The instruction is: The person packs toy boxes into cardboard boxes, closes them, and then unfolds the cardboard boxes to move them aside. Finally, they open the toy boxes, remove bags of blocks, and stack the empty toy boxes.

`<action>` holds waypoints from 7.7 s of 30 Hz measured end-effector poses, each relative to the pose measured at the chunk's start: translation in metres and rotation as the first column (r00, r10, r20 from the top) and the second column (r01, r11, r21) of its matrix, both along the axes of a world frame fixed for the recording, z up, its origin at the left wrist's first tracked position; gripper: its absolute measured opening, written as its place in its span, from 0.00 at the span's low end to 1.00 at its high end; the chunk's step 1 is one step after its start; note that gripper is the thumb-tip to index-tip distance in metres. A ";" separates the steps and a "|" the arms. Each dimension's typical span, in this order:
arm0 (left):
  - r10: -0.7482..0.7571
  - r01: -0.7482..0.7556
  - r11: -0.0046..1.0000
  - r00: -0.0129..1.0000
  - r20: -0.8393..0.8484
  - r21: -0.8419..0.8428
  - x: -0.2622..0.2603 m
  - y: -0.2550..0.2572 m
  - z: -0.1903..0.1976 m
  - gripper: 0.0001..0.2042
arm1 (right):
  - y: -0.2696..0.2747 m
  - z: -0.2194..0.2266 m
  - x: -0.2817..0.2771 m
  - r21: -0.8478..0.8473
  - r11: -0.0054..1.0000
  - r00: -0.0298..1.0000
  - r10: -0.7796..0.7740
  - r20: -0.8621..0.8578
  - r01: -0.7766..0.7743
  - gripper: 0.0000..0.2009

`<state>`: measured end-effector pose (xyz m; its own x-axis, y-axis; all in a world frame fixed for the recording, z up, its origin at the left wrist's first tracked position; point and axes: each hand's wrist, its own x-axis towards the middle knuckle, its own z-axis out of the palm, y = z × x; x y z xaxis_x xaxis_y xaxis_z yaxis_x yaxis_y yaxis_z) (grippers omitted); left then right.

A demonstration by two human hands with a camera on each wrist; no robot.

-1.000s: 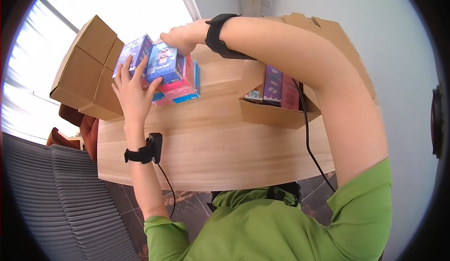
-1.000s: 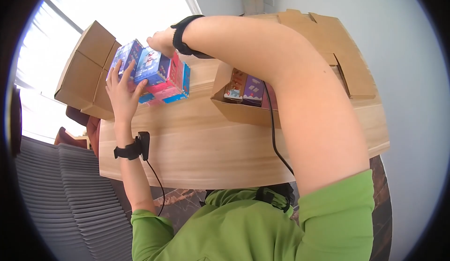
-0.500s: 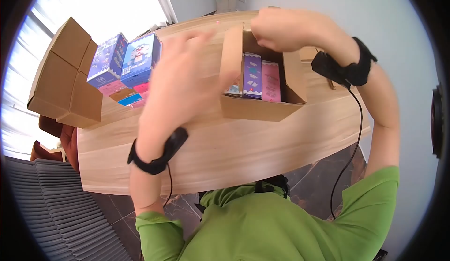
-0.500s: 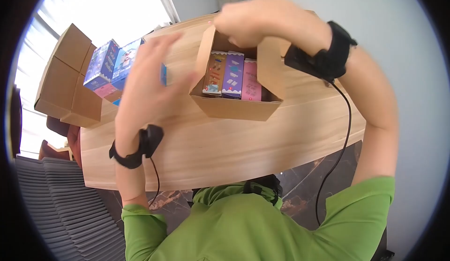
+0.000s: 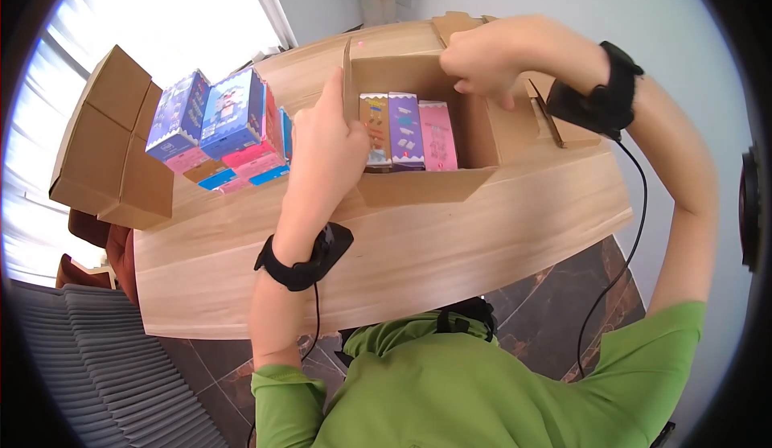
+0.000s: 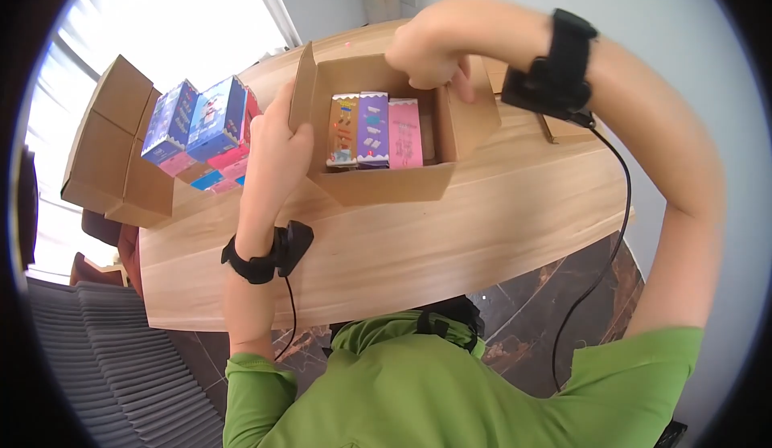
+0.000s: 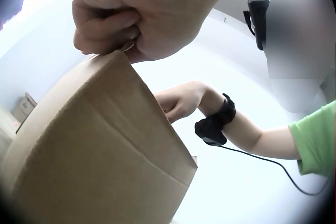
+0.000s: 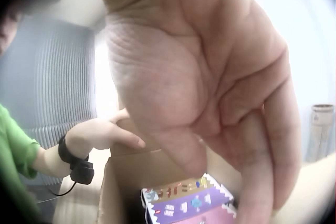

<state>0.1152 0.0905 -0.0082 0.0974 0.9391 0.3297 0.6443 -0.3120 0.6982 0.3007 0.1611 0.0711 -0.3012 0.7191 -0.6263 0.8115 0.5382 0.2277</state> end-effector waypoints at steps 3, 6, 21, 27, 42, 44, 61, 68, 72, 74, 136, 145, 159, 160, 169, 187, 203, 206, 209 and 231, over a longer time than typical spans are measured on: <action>0.003 -0.003 1.000 0.999 -0.051 0.001 0.009 -0.011 -0.002 0.28 | 0.001 -0.032 -0.019 0.169 0.985 1.000 0.030 -0.006 -0.029 0.15; -0.003 0.003 1.000 1.000 0.024 -0.003 0.013 -0.019 0.001 0.29 | 0.027 -0.080 -0.027 -0.009 0.998 0.990 -0.061 0.126 0.063 0.16; -0.048 0.054 0.996 0.994 0.099 -0.064 0.009 -0.022 -0.007 0.29 | 0.017 -0.066 -0.031 0.005 0.983 0.980 -0.185 -0.072 0.186 0.14; -0.128 0.144 0.989 0.917 0.378 -0.014 -0.006 -0.021 -0.012 0.28 | 0.022 0.033 -0.006 -0.146 0.955 0.728 -0.293 -0.620 0.260 0.17; 0.134 0.259 0.860 0.717 0.684 -0.439 -0.007 -0.025 -0.016 0.26 | 0.093 -0.005 -0.176 -0.570 0.813 0.011 -0.575 -0.818 0.117 0.15; 0.103 0.272 0.868 0.719 0.687 -0.415 -0.006 -0.024 -0.017 0.26 | 0.100 -0.024 -0.188 -0.511 0.849 0.042 -0.520 -0.853 0.134 0.16; 0.381 -0.033 0.786 0.812 -0.442 0.618 -0.084 -0.011 0.020 0.18 | 0.036 0.027 -0.047 -0.263 0.965 0.797 -0.153 -0.584 -0.007 0.12; 0.471 -0.137 0.830 0.692 -0.547 0.541 -0.100 0.022 0.000 0.18 | 0.014 -0.053 -0.050 -0.111 0.987 0.977 -0.136 -0.164 0.119 0.19; 0.516 -0.086 0.734 0.715 -0.471 0.673 -0.090 0.010 0.003 0.18 | 0.013 -0.081 -0.054 -0.199 0.914 0.903 -0.389 -0.183 0.354 0.27; 0.336 -0.021 0.771 0.862 -0.379 0.637 -0.072 0.002 0.012 0.19 | 0.015 -0.089 -0.057 -0.239 0.856 0.845 -0.503 -0.182 0.459 0.34; -0.135 0.041 0.991 0.410 0.902 0.130 -0.055 -0.030 0.003 0.18 | -0.008 0.005 -0.071 -0.403 0.914 -0.019 -0.404 -0.915 -0.053 0.17; -0.183 0.034 0.982 0.368 0.912 0.183 -0.048 -0.024 -0.009 0.20 | 0.010 0.007 -0.062 -0.288 0.957 0.100 -0.291 -0.951 0.043 0.20; -0.056 -0.063 0.966 0.895 0.443 0.251 -0.058 -0.045 0.028 0.30 | -0.003 0.014 -0.060 -0.241 0.948 -0.033 -0.253 -0.967 -0.207 0.19; -0.017 -0.048 0.952 0.978 0.210 0.301 -0.060 -0.049 0.032 0.32 | 0.000 0.008 -0.065 -0.223 0.960 -0.109 -0.244 -0.964 -0.170 0.21; 0.356 -0.260 0.857 0.923 -0.147 0.444 -0.083 -0.047 0.043 0.38 | -0.018 0.004 -0.088 -0.120 0.992 -0.323 -0.121 -0.939 -0.023 0.19; 0.653 -0.636 0.728 0.529 -0.542 0.256 -0.187 0.029 0.078 0.35 | 0.005 -0.101 -0.068 -0.097 0.882 0.708 -0.432 -0.559 0.461 0.36; 0.584 -0.584 0.811 0.805 0.105 -0.040 -0.231 0.019 0.052 0.32 | -0.010 0.043 0.006 -0.484 0.854 0.154 -0.513 -0.844 0.193 0.26; 0.396 -0.385 0.913 0.749 0.531 -0.138 -0.241 0.024 0.037 0.31 | 0.018 0.043 -0.030 -0.668 0.744 -0.326 -0.632 -0.703 0.000 0.13; 0.188 -0.166 0.978 0.422 0.887 -0.128 -0.222 0.035 0.023 0.27 | 0.045 0.018 -0.091 -0.666 0.709 -0.434 -0.688 -0.581 -0.233 0.16; 0.293 -0.496 0.861 0.662 0.689 0.110 -0.233 0.057 0.000 0.22 | 0.070 -0.024 -0.190 -0.196 0.953 0.165 -0.237 -0.957 0.229 0.31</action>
<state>-0.1183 0.1473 -0.0085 -0.5864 0.7004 0.4068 0.1896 -0.3696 0.9097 0.1107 0.2310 0.0475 -0.4859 0.8739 0.0148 0.4758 0.2787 -0.8343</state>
